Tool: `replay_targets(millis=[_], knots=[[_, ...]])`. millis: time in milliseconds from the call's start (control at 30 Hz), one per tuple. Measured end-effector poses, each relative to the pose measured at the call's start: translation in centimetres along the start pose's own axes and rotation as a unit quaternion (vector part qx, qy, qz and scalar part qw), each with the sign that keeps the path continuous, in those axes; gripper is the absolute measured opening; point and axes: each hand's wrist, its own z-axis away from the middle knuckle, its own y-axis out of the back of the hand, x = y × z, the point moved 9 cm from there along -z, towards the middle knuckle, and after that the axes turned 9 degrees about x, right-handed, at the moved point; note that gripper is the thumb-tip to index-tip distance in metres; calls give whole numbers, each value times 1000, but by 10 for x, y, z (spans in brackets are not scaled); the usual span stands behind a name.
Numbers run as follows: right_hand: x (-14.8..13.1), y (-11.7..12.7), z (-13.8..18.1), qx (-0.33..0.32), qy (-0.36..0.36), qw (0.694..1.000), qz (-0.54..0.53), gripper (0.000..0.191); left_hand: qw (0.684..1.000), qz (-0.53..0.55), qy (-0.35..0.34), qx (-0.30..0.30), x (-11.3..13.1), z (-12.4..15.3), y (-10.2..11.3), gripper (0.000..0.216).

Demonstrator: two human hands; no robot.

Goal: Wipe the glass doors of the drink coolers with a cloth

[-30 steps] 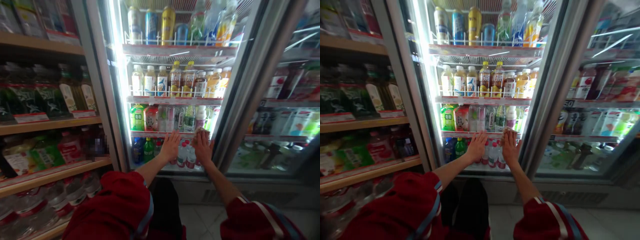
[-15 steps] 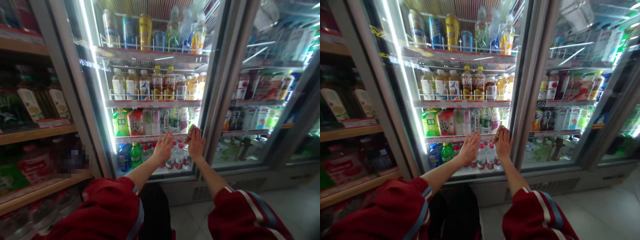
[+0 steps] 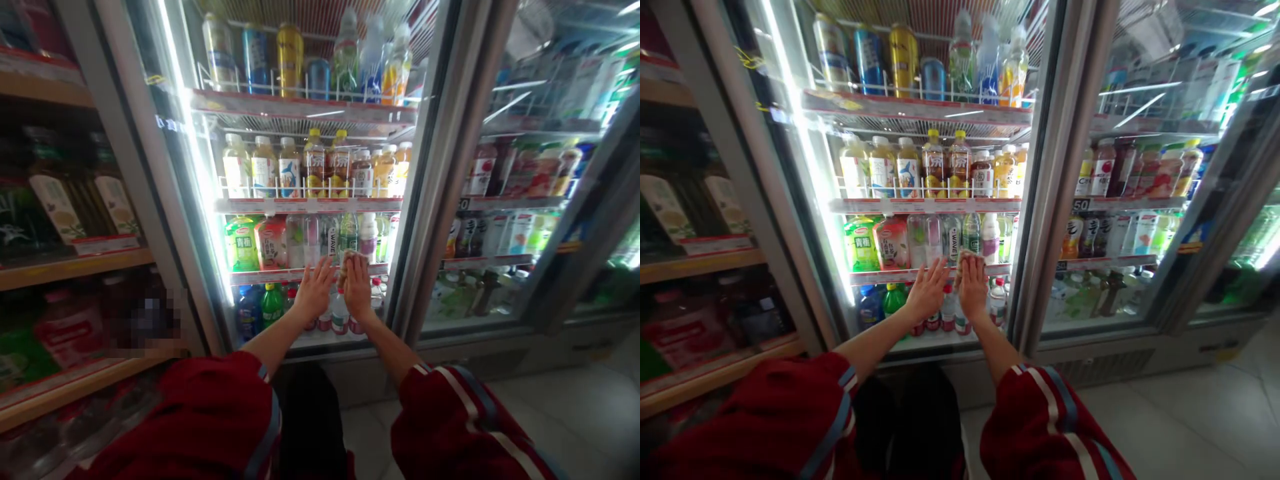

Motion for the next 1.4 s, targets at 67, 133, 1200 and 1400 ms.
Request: replay_targets(millis=[67, 133, 1200, 1400], knots=[[-13, -4, -1, -20, 35, 999, 1, 49, 1000, -2, 10, 1, -8, 6, 2, 58], [-19, -7, -11, -33, 47, 998, 0, 48, 1000, -5, 22, 4, -19, 11, 5, 58], [-170, -53, -17, -111, 205, 969, -78, 51, 992, -61, 112, 22, -127, 83, 35, 62], [-189, -53, -50, -62, 199, 975, -75, 47, 984, -79, 157, 28, -152, 94, 48, 63]])
